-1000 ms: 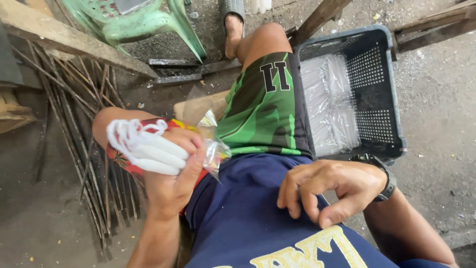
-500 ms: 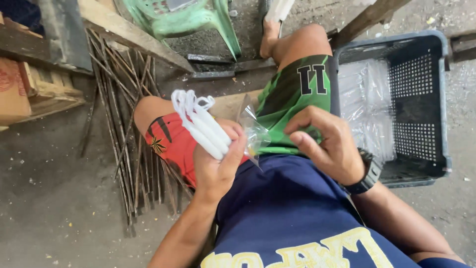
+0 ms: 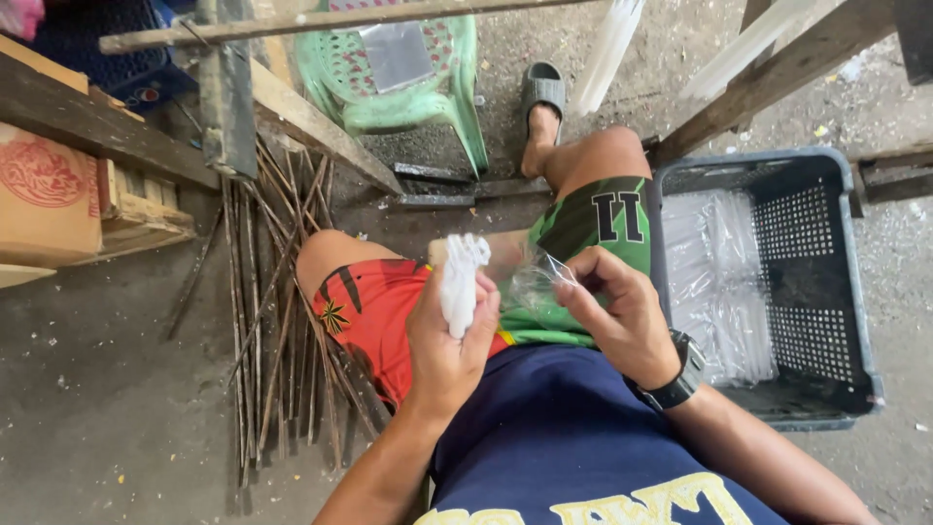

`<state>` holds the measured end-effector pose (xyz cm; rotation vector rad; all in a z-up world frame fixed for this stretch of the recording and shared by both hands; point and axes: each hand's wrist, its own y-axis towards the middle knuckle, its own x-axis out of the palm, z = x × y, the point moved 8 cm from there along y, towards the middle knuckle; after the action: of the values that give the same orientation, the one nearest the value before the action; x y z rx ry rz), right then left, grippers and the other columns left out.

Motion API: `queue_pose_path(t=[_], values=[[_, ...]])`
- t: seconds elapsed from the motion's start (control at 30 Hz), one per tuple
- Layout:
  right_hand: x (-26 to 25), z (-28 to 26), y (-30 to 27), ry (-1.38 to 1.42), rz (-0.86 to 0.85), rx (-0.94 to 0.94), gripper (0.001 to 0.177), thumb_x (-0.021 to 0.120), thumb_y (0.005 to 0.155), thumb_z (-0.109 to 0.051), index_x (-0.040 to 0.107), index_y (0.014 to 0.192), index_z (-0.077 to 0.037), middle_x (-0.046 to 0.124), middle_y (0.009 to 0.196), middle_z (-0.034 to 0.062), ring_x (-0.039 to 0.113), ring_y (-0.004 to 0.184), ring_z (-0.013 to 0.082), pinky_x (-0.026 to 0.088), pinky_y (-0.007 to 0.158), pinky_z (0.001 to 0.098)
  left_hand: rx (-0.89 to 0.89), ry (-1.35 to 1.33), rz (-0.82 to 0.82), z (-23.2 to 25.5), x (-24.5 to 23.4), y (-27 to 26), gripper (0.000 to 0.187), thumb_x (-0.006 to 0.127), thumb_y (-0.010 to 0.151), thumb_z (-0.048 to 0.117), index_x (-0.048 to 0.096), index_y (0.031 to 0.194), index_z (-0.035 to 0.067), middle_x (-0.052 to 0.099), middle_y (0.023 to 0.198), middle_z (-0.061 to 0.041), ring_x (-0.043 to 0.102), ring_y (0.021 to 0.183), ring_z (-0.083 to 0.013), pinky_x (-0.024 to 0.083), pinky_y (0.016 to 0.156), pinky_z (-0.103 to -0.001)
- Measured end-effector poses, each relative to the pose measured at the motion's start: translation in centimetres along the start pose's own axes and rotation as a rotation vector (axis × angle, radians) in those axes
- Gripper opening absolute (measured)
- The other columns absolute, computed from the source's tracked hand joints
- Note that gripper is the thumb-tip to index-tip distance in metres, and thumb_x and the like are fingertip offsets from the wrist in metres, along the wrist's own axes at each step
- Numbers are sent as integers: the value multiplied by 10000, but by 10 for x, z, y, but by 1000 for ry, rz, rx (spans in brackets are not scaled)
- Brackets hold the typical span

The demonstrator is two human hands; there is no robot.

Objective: The person is taking bundles of white candles from a wooden rack and placing them into individual clear plastic bags.

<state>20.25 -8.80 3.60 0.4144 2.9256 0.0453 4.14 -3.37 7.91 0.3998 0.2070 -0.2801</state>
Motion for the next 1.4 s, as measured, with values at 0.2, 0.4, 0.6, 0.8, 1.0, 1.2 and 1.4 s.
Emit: queue_pose_path(t=[0.2,0.4,0.6,0.8,1.0,1.2,1.4], values=[[22,-29,6,-72,-22,-84,89,571,794,-122,628,788,-54,558,608,72,489,546,114,442,534,265,-97,-59,-132,-6,18,-3,212,661,735,189,518,787,41,585,693,-145,613,620,-318,492,574,-358],[14,-24,14,-363,-5,-203,28,591,780,-98,603,779,-73,596,655,76,537,497,215,453,485,313,-147,-106,48,-42,0,3,115,596,734,127,530,772,41,573,634,-144,584,542,-220,473,503,-313],[9,23,18,82,-14,13,58,540,815,-109,562,825,-56,569,612,38,446,493,67,415,448,207,-153,-176,-44,-39,10,7,93,587,738,87,511,748,35,588,630,-102,587,532,-190,477,496,-291],[-6,42,26,296,185,-17,76,533,813,-43,502,864,4,518,593,72,435,441,53,342,397,149,-338,-34,-241,-53,13,4,180,563,765,241,520,758,66,607,508,-100,614,479,-227,485,476,-322],[-7,-25,34,-120,165,-252,75,478,836,-63,534,883,-47,510,761,18,459,670,95,380,630,204,-496,-136,-705,-46,53,-37,84,558,779,141,485,776,98,560,491,-11,585,443,-110,469,505,-222],[7,-47,36,-363,101,-432,148,469,830,-54,604,892,-58,520,780,62,516,690,172,399,600,257,-674,-496,-735,-74,71,-57,94,513,811,103,430,791,64,547,507,-92,548,414,-166,414,394,-244],[44,-48,24,-450,-81,-692,123,514,811,-156,612,750,-116,531,701,39,536,520,228,476,494,284,-678,-142,-621,-114,73,-50,303,604,702,196,573,919,-13,595,737,-172,595,737,-268,473,680,-362]])
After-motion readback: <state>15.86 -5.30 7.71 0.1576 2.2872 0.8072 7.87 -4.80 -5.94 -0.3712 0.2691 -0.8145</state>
